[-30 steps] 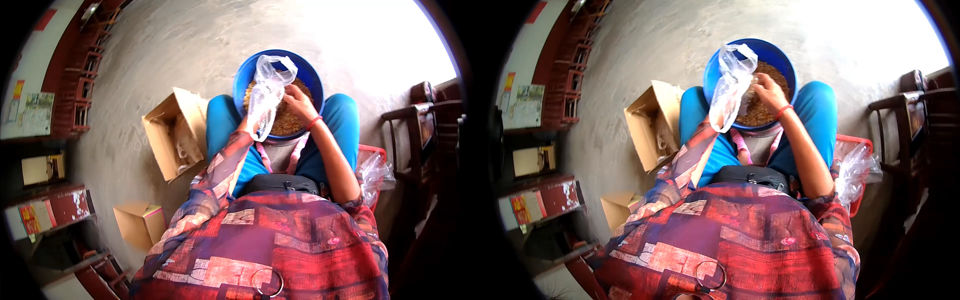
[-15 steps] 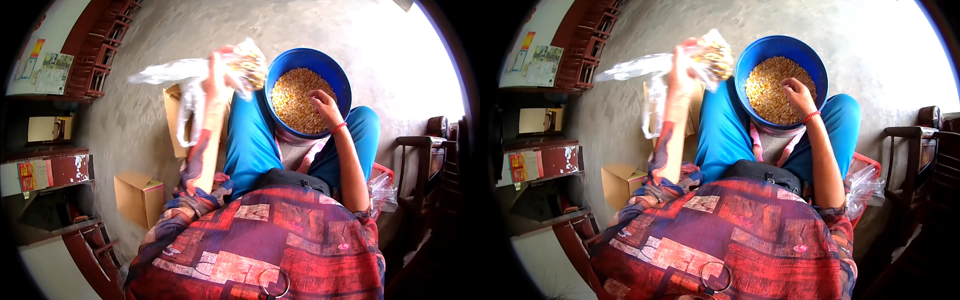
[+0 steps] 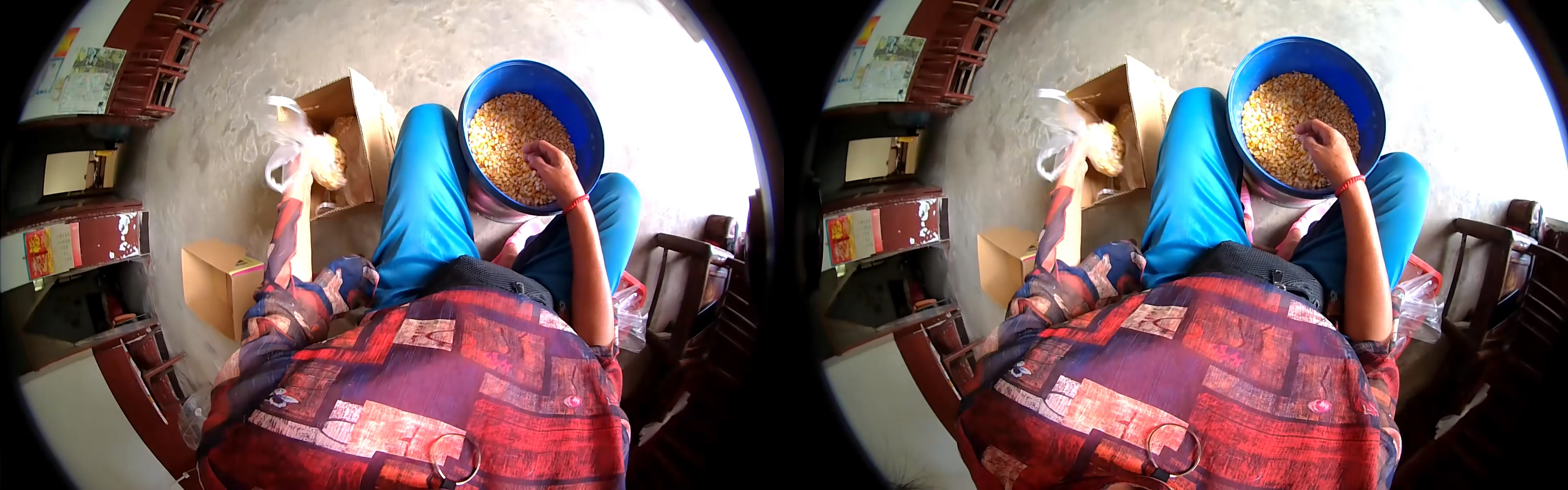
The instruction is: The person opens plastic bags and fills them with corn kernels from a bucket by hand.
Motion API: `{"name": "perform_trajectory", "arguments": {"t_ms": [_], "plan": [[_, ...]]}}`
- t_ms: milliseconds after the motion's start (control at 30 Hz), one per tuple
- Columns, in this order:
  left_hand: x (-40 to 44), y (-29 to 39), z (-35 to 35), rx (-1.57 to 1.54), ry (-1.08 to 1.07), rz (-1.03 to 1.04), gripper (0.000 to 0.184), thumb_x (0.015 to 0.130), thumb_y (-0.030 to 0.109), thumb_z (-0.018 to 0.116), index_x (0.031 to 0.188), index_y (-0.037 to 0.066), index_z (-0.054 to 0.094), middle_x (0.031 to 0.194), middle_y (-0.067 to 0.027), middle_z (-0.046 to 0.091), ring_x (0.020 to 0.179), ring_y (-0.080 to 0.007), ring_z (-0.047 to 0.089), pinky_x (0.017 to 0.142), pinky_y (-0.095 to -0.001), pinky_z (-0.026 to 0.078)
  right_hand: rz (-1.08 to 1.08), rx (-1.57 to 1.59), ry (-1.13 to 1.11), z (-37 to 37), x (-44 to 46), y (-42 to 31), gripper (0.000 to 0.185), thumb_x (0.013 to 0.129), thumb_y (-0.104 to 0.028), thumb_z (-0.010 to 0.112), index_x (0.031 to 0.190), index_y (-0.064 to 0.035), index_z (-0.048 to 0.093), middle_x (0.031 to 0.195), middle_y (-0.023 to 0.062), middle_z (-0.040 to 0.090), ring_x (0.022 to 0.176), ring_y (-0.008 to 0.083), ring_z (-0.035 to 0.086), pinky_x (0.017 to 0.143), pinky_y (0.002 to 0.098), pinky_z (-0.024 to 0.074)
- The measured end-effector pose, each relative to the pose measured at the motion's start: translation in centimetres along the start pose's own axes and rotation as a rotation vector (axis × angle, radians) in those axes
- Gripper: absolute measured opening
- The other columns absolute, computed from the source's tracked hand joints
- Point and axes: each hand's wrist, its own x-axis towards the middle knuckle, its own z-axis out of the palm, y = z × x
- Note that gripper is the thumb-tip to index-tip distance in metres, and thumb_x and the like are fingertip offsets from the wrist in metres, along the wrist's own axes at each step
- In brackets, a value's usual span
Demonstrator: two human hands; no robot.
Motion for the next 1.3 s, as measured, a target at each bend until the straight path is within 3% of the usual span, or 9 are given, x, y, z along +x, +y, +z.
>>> {"name": "perform_trajectory", "arguments": {"t_ms": [533, 567, 600, 800, 967, 1067, 1100, 1133, 1300], "plan": [[-1.2, -7.4, -5.2, 0.375, -0.057, -0.312, 0.041, 0.082, 0.028, 0.050, 0.110, -0.001, 0.050, 0.112, -0.0110, 0.052, 0.105, -0.0202, 0.049, 0.090, -0.0322, 0.037, 0.009, -0.086, -0.012, 0.1, 0.1, 0.4, 0.014, 0.079, -0.008, 0.052, 0.090, -0.0018, 0.058, 0.071, 0.0042, 0.058, 0.064, 0.0096, 0.054, 0.059, 0.0228, 0.0441], [-1.8, -6.9, -4.6, 0.404, -0.057, -0.282, 0.039, 0.077, 0.024, 0.052, 0.104, -0.003, 0.054, 0.107, -0.0115, 0.055, 0.102, -0.0206, 0.049, 0.088, -0.0314, 0.035, 0.007, -0.106, -0.005, 0.1, 0.1, 0.4, 0.015, 0.079, -0.010, 0.052, 0.090, -0.0026, 0.059, 0.071, 0.0051, 0.059, 0.065, 0.0107, 0.055, 0.060, 0.0241, 0.0448], [-2.8, -6.8, -3.8, 0.434, 0.011, -0.173, 0.029, 0.074, 0.021, 0.054, 0.089, -0.003, 0.060, 0.081, -0.0066, 0.059, 0.075, -0.0160, 0.053, 0.067, -0.0316, 0.041, 0.008, -0.125, 0.003, 0.1, 0.0, 0.4, 0.015, 0.078, -0.011, 0.052, 0.090, -0.0034, 0.059, 0.072, 0.0059, 0.060, 0.066, 0.0119, 0.057, 0.062, 0.0254, 0.0454], [-1.0, -7.7, -4.7, 0.813, -0.317, -0.480, 0.031, 0.063, 0.016, 0.059, 0.088, -0.004, 0.060, 0.075, -0.0099, 0.059, 0.069, -0.0213, 0.055, 0.062, -0.0326, 0.044, 0.021, -0.231, 0.014, 0.1, 0.3, 0.9, 0.019, 0.075, -0.014, 0.051, 0.089, -0.0065, 0.062, 0.075, 0.0122, 0.062, 0.069, 0.0204, 0.060, 0.064, 0.0303, 0.0461], [-2.6, -6.4, -1.9, 0.822, -0.454, -0.564, 0.034, 0.070, 0.025, 0.067, 0.100, 0.011, 0.058, 0.081, -0.0036, 0.061, 0.070, -0.0162, 0.057, 0.057, -0.0332, 0.046, -0.012, -0.243, 0.043, 0.5, 0.3, 0.7, 0.018, 0.073, -0.014, 0.052, 0.086, -0.0064, 0.062, 0.072, 0.0127, 0.061, 0.067, 0.0209, 0.060, 0.063, 0.0311, 0.0455], [-6.0, -3.7, 1.8, 0.289, -0.497, -0.586, 0.038, 0.079, 0.035, 0.057, 0.108, 0.011, 0.057, 0.100, -0.0042, 0.059, 0.085, -0.0168, 0.055, 0.073, -0.0294, 0.044, -0.014, -0.276, 0.045, 0.4, -0.2, -0.1, 0.019, 0.072, -0.016, 0.057, 0.087, -0.0064, 0.062, 0.076, 0.0111, 0.062, 0.072, 0.0222, 0.060, 0.066, 0.0314, 0.0466], [-6.2, -4.4, 2.0, 0.297, -0.538, -0.581, 0.038, 0.079, 0.035, 0.057, 0.108, 0.011, 0.057, 0.100, -0.0042, 0.059, 0.085, -0.0168, 0.055, 0.073, -0.0294, 0.044, -0.048, -0.298, 0.063, 0.5, -0.4, -0.3, 0.019, 0.072, -0.017, 0.058, 0.088, -0.0067, 0.062, 0.077, 0.0110, 0.062, 0.073, 0.0234, 0.060, 0.067, 0.0326, 0.0467], [-5.8, -5.6, 1.4, 0.317, -0.542, -0.558, 0.039, 0.079, 0.034, 0.056, 0.110, 0.009, 0.055, 0.102, -0.0043, 0.059, 0.087, -0.0172, 0.054, 0.076, -0.0294, 0.042, -0.046, -0.360, 0.060, 0.5, -0.5, -0.6, 0.017, 0.077, -0.014, 0.057, 0.091, -0.0049, 0.061, 0.078, 0.0071, 0.062, 0.071, 0.0128, 0.058, 0.065, 0.0267, 0.0467], [-2.5, -9.7, 3.2, 0.571, -0.577, -0.460, 0.045, 0.083, 0.028, 0.051, 0.117, 0.000, 0.049, 0.112, -0.0060, 0.054, 0.100, -0.0205, 0.049, 0.091, -0.0286, 0.035, -0.033, -0.449, 0.122, 1.0, -0.3, -0.5, 0.020, 0.071, -0.015, 0.053, 0.087, -0.0076, 0.062, 0.081, 0.0147, 0.062, 0.077, 0.0283, 0.060, 0.070, 0.0352, 0.0469]]}}
